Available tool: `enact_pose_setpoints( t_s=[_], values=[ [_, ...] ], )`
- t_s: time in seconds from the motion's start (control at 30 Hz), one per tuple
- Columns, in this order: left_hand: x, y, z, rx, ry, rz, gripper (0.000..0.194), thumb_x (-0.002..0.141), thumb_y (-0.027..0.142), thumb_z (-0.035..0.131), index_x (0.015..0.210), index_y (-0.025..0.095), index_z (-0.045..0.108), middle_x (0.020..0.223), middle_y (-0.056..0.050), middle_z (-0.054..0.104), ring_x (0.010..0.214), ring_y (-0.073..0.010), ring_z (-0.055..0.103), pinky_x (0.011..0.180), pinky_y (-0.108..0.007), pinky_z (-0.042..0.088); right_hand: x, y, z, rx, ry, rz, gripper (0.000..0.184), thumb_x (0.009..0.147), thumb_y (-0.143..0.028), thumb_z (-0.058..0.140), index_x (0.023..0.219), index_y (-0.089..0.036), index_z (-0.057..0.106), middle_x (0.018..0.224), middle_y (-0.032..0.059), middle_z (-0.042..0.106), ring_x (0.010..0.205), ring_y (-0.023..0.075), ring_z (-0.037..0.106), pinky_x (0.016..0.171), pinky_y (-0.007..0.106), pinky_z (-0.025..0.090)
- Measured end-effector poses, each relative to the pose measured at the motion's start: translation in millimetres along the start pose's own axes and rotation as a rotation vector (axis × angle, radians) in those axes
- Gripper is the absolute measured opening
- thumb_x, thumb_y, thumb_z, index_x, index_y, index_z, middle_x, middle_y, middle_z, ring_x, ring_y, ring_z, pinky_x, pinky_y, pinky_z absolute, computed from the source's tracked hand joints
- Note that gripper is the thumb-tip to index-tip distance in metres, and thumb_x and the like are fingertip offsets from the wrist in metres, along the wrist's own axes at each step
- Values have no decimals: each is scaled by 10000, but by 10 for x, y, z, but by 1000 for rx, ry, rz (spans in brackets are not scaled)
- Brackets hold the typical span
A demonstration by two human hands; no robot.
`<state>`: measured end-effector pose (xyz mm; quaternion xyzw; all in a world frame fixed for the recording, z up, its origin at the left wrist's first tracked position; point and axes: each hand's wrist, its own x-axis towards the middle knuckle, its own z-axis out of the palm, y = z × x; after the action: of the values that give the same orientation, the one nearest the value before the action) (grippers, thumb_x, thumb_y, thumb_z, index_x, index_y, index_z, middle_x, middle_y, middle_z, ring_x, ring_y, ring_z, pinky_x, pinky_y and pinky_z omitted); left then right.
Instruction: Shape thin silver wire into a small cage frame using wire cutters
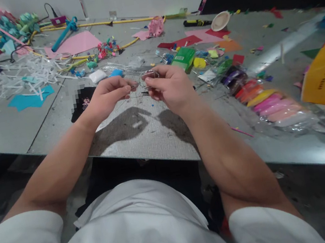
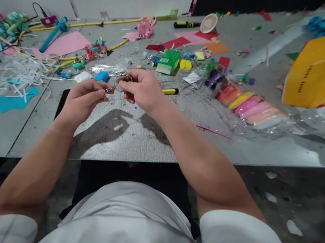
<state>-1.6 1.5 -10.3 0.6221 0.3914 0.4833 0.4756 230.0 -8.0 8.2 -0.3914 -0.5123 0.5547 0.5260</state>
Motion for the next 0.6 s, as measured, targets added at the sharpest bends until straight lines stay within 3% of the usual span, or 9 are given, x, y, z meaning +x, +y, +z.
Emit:
enact_pose_setpoints(
  t_s=[0.17, 0.3, 0.53, 0.6],
  values=[
    [-14, -2, -31, -28, 23, 52, 351, 993, 320, 989, 830, 242, 688, 1137, -75, 906, 1185, -257, 861, 1037, -426, 748, -19, -61, -24, 18, 10, 11, 274, 1038, -132, 990, 960, -265, 763, 803, -68, 647, 667, 99, 549, 552, 207, 453],
    [-30, -21, -35, -35, 44, 100, 380, 978, 333, 1002, 801, 251, 676, 1170, -90, 899, 1119, -252, 861, 1004, -450, 771, -59, -107, -26, 33, 4, 20, 262, 1112, -156, 968, 983, -271, 771, 839, -62, 662, 713, 111, 552, 593, 210, 465],
    [-18, -20, -31, -17, 4, 96, 427, 936, 308, 1048, 732, 233, 680, 1146, -85, 882, 960, -213, 854, 930, -444, 754, 92, 81, -54, 65, 16, -87, 218, 1054, -275, 980, 945, -301, 793, 856, -43, 709, 775, 112, 668, 713, 227, 627],
    [-8, -11, -37, 5, 5, 101, 410, 914, 287, 1066, 720, 229, 709, 1129, -76, 885, 955, -207, 848, 945, -442, 750, 199, 185, -63, 81, 35, -102, 318, 974, -333, 1041, 909, -334, 730, 824, -60, 696, 762, 112, 720, 705, 228, 651]
  ],
)
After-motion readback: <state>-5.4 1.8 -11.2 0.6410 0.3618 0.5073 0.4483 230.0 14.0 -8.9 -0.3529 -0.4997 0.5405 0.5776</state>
